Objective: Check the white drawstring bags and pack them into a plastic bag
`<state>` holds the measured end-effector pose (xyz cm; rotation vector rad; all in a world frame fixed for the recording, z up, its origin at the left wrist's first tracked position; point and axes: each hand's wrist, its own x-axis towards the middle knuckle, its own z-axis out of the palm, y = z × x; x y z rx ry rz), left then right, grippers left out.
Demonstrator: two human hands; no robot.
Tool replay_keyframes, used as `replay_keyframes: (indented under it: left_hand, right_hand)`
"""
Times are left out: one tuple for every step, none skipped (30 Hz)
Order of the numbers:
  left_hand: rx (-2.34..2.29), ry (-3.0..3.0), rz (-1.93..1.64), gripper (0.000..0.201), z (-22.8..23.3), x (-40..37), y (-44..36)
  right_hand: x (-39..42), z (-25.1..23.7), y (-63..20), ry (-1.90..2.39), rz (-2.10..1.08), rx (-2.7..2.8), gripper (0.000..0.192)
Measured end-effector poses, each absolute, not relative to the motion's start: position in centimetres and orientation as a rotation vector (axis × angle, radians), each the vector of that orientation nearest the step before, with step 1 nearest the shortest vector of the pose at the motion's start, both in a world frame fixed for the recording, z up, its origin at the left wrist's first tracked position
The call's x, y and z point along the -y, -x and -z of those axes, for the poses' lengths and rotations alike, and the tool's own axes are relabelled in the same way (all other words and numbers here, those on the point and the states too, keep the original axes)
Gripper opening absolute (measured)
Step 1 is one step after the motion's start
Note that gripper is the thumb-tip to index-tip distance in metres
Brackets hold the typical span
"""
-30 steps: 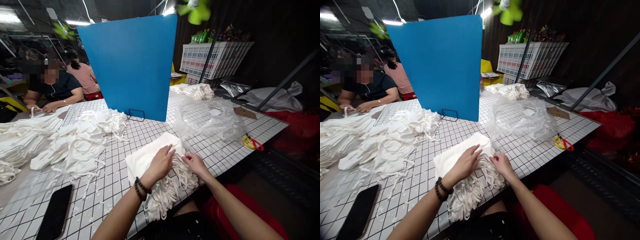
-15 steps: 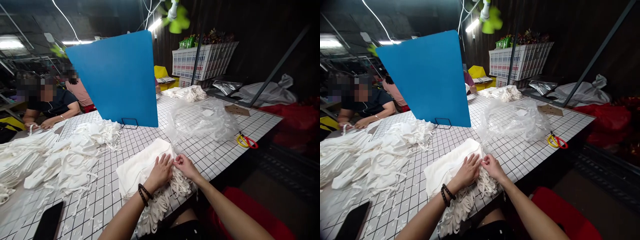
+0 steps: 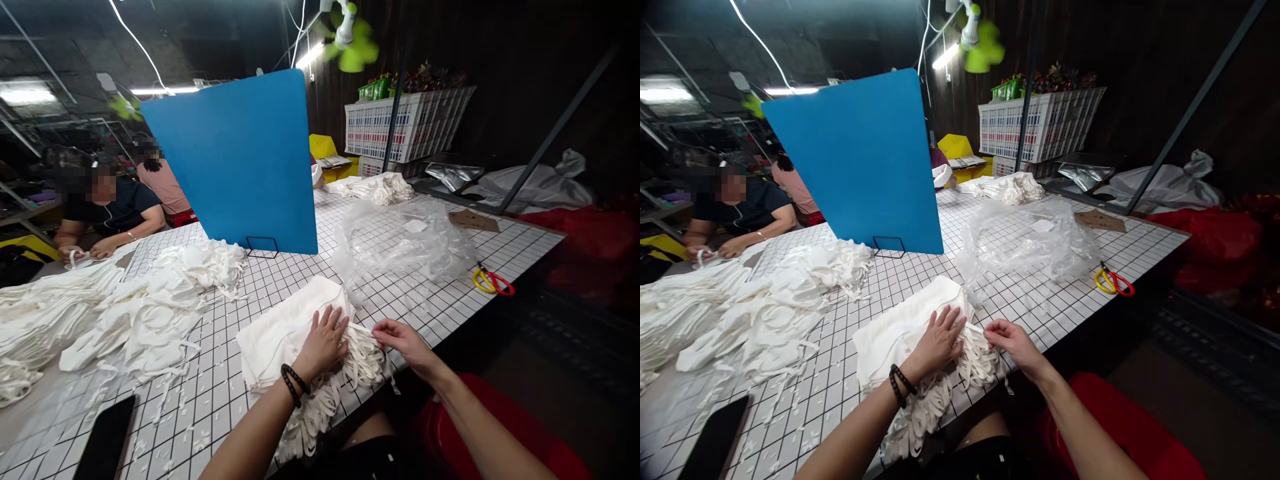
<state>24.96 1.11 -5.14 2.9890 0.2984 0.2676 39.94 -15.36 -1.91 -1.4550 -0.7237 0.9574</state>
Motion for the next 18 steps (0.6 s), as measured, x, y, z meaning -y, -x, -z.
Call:
replay_keyframes:
  left_hand:
    - [-0.297,-2.992,-0.268,0.054,5.2,-1.1,-24.9]
    - [-0.295,-2.995,-0.268,0.054,5.2,-1.0,-24.9]
    - [-0.295,-2.998,-0.268,0.055,5.3,-1.0,-24.9]
    - [-0.297,-3.001,-0.268,0.055,5.3,-1.0,-24.9]
    - [-0.301,-3.003,-0.268,0.055,5.4,-1.0,-24.9]
    - [-0.304,-3.005,-0.268,0.055,5.4,-1.0,-24.9]
    - [-0.307,-3.006,-0.268,0.056,5.5,-1.0,-24.9]
    - [-0.308,-3.006,-0.267,0.056,5.5,-1.0,-24.9]
    - [-0.31,-3.005,-0.268,0.056,5.5,-1.0,-24.9]
    - [-0.312,-3.004,-0.269,0.056,5.6,-1.0,-24.9]
    - [-0.312,-3.002,-0.272,0.056,5.6,-1.0,-24.9]
    - [-0.311,-2.999,-0.276,0.056,5.6,-0.9,-24.8]
    - [-0.309,-2.995,-0.279,0.056,5.7,-0.9,-24.8]
    - [-0.307,-2.99,-0.281,0.056,5.7,-0.9,-24.8]
    - [-0.306,-2.985,-0.281,0.056,5.8,-1.0,-24.8]
    - [-0.305,-2.977,-0.278,0.056,5.8,-1.0,-24.9]
    - [-0.307,-2.964,-0.274,0.056,5.8,-1.0,-24.9]
    - [-0.31,-2.944,-0.267,0.056,5.6,-1.1,-25.0]
  right_hand:
    - [16.9,1.1,-39.9,1.461,-0.968,0.712,0.024]
    - [18.6,0.2,-40.0,1.484,-0.968,0.705,0.022]
    - [20.3,-0.6,-40.0,1.514,-0.967,0.693,0.022]
    - [21.9,-1.3,-40.1,1.541,-0.964,0.68,0.022]
    - [23.4,-1.9,-40.2,1.561,-0.96,0.662,0.023]
    - [24.7,-2.4,-40.3,1.567,-0.956,0.633,0.025]
    - [25.7,-2.8,-40.3,1.559,-0.96,0.599,0.027]
    - [26.5,-3.2,-40.3,1.537,-0.973,0.563,0.029]
    - [27.0,-3.5,-40.2,1.504,-0.99,0.532,0.032]
    - [27.2,-3.8,-40.1,1.468,-1.009,0.517,0.035]
    - [27.3,-4.2,-39.9,1.443,-1.017,0.521,0.037]
    - [27.2,-4.6,-39.7,1.443,-1.007,0.545,0.037]
    - [26.9,-5.0,-39.5,1.474,-0.973,0.582,0.037]
    - [26.5,-5.5,-39.4,1.528,-0.923,0.628,0.037]
    - [26.1,-6.0,-39.2,1.596,-0.867,0.672,0.036]
    - [25.5,-6.5,-39.0,1.659,-0.818,0.714,0.035]
    - [24.9,-7.0,-38.8,1.706,-0.78,0.754,0.035]
    - [24.1,-7.4,-38.6,1.735,-0.755,0.8,0.036]
